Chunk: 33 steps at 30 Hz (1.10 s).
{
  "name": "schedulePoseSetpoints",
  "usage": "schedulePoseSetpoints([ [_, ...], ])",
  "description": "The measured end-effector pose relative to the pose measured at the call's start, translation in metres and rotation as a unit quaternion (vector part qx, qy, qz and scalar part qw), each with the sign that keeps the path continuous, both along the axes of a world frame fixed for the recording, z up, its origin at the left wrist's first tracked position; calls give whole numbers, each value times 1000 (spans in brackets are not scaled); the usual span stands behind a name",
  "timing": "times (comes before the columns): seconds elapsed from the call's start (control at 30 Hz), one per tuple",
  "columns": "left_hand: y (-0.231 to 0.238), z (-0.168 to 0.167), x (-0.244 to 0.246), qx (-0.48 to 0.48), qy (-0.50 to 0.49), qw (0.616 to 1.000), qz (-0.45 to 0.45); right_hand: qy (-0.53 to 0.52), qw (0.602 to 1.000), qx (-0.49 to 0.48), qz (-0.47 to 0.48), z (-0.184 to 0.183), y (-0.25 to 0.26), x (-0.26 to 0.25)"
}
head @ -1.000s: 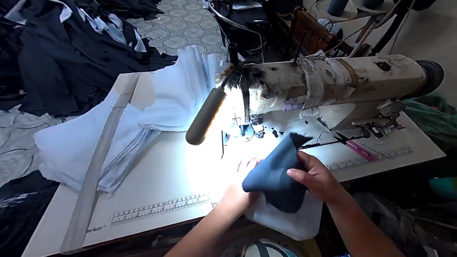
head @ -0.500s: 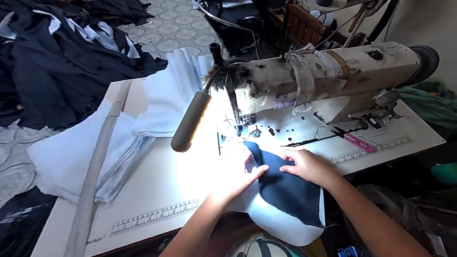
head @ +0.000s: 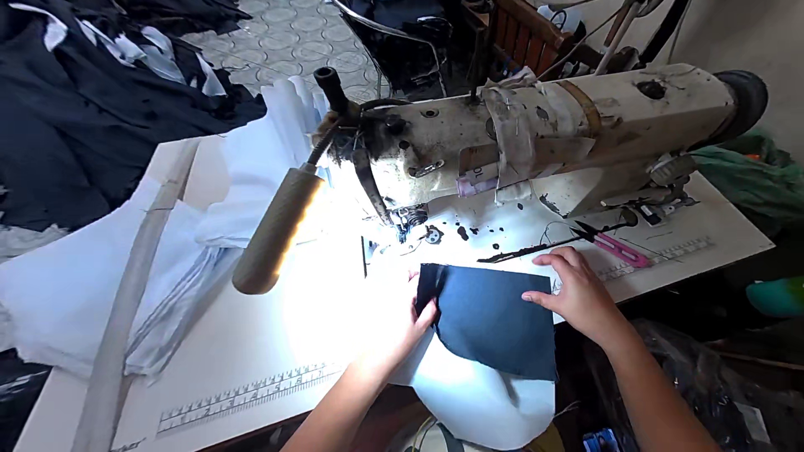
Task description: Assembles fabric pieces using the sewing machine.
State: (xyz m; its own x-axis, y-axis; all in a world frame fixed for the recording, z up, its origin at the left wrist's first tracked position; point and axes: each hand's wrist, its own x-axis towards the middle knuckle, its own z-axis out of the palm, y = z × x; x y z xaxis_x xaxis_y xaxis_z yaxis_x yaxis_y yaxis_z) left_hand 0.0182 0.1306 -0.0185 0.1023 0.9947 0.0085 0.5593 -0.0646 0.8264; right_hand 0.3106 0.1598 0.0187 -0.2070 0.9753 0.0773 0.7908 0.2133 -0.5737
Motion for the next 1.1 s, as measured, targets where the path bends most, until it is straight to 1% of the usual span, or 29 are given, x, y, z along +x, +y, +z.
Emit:
schedulePoseSetpoints([
  [0.13,0,1,2,29,11,1000,5,59,996,-59,28,4,-4,-5],
  [0.23,-1,2,2,10,24,1000,-2,170,982,-79,14,-4,-2,-2],
  [0.3,-1,4,1,28,60,998,-10,200,976,-81,-10,-7,-1,-3],
  [0.4,10,6,-7,150,128,980,-28,182,979,-85,-30,-8,-1,-6],
  [0.47,20,7,-11,206,161,965,3,168,982,-77,-32,-9,-2,-5],
  [0.53,24,9,-17,191,179,965,29,161,984,-62,-34,-11,-4,-5],
  [0.67,22,10,-28,96,178,977,63,173,984,-31,-43,-14,-7,-8],
  [0.77,22,14,-29,76,167,980,82,165,985,-20,-48,-16,-8,-9],
  [0.87,21,17,-29,54,154,984,77,167,985,-11,-44,-17,-8,-8],
  [0.93,21,14,-31,59,145,985,70,174,984,-11,-44,-17,-8,-9],
  [1.0,21,14,-31,72,160,983,60,179,983,-11,-43,-17,-8,-9],
  [1.07,19,13,-29,115,213,969,49,175,984,-12,-41,-17,-8,-10],
  [1.1,18,9,-29,159,243,956,43,168,985,-11,-40,-17,-8,-10],
])
